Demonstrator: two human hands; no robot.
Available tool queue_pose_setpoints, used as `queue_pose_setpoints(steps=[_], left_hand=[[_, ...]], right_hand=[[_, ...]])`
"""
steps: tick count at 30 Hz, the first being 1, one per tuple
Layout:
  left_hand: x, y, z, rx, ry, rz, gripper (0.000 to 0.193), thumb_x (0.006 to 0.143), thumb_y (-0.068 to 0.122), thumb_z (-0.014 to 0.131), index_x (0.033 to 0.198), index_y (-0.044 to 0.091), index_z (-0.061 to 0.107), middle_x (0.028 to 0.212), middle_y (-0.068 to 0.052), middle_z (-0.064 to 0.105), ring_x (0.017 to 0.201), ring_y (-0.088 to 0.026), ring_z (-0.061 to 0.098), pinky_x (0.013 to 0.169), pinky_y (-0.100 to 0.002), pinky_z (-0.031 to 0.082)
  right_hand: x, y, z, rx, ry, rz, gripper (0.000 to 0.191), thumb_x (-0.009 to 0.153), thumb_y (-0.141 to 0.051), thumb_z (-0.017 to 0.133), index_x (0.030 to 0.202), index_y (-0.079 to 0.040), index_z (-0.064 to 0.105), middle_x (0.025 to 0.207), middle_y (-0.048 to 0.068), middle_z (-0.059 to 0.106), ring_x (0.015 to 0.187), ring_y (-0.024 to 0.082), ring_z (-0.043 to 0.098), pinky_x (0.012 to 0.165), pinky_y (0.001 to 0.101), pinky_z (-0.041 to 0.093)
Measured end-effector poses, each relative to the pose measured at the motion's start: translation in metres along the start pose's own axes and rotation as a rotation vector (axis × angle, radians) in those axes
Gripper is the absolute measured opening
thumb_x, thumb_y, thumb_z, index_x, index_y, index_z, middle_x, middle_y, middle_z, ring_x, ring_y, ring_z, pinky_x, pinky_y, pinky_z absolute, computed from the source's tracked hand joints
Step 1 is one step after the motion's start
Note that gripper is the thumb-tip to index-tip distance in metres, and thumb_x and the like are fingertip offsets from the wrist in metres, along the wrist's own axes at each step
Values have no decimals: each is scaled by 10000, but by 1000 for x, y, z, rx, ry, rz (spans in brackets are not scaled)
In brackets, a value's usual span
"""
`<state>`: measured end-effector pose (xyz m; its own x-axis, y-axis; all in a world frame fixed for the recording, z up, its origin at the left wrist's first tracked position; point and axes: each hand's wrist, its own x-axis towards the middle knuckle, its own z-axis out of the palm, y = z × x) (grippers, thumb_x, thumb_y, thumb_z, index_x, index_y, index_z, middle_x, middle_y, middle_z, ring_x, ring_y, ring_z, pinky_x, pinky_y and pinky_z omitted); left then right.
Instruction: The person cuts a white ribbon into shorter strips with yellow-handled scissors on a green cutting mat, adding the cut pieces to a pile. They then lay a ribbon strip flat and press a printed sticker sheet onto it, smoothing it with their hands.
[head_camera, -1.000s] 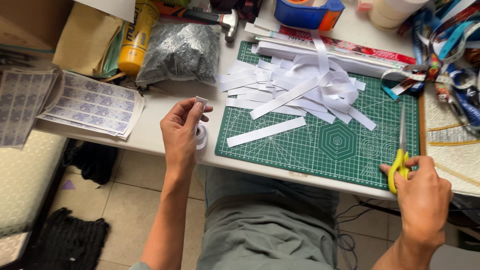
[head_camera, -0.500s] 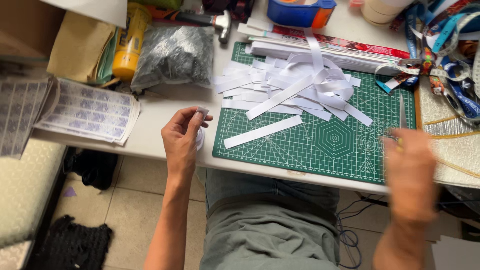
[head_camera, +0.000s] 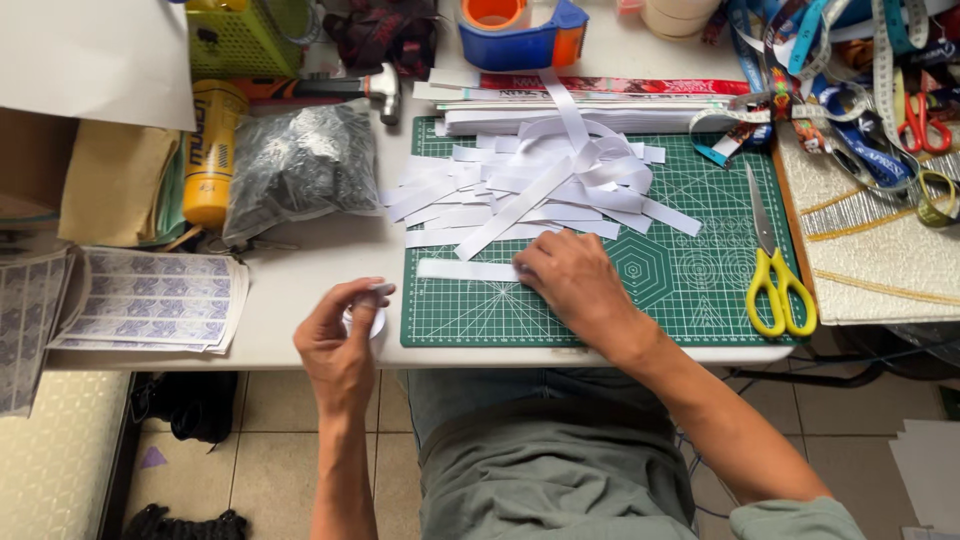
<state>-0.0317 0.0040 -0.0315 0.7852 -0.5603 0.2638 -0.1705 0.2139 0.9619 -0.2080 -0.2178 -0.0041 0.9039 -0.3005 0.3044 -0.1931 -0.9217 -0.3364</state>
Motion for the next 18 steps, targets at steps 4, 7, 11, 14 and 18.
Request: queue_pose_setpoints(steps=[4,7,11,14,18], left_hand=[[-4,5,7,57,-88,224,192,985,-36,669,1140,48,746,987,-78,708,891,-130,669,788,-256,562],[-3,9,15,85,-97,189,209,969,-50,679,1132,53,759,923,-50,686,802,-106,627,686,-239,512],[4,13,24,285,-149,134,193,941,16,731,1110,88,791,854,-31,717,632,-101,539,529,-265,396],[6,17,32,351,-224,267,270,964,78,729,1231,115,727,932,-33,730,726,-103,629,585,-271,484],[7,21,46,374,-326,111,461,924,157,766,1359,131,615,919,-34,750,674,-105,725,558,-283,549]], right_hand=[[2,10,1,115,-64,37,172,877,-193,748,992,-87,674,970,65,655,949,285,623,807,437,476],[7,12,-7,84,-153,67,166,911,-212,751,1017,-102,687,952,57,678,951,278,644,813,455,480],[33,17,-35,30,86,180,285,899,-190,734,1162,-80,718,1082,97,737,940,249,711,823,403,552],[40,10,-49,-200,271,112,369,863,-214,754,1190,-46,727,1118,140,750,906,260,715,757,412,554],[35,-13,-40,442,-104,213,312,905,-204,742,1183,-65,721,1083,64,765,879,169,737,688,354,563]])
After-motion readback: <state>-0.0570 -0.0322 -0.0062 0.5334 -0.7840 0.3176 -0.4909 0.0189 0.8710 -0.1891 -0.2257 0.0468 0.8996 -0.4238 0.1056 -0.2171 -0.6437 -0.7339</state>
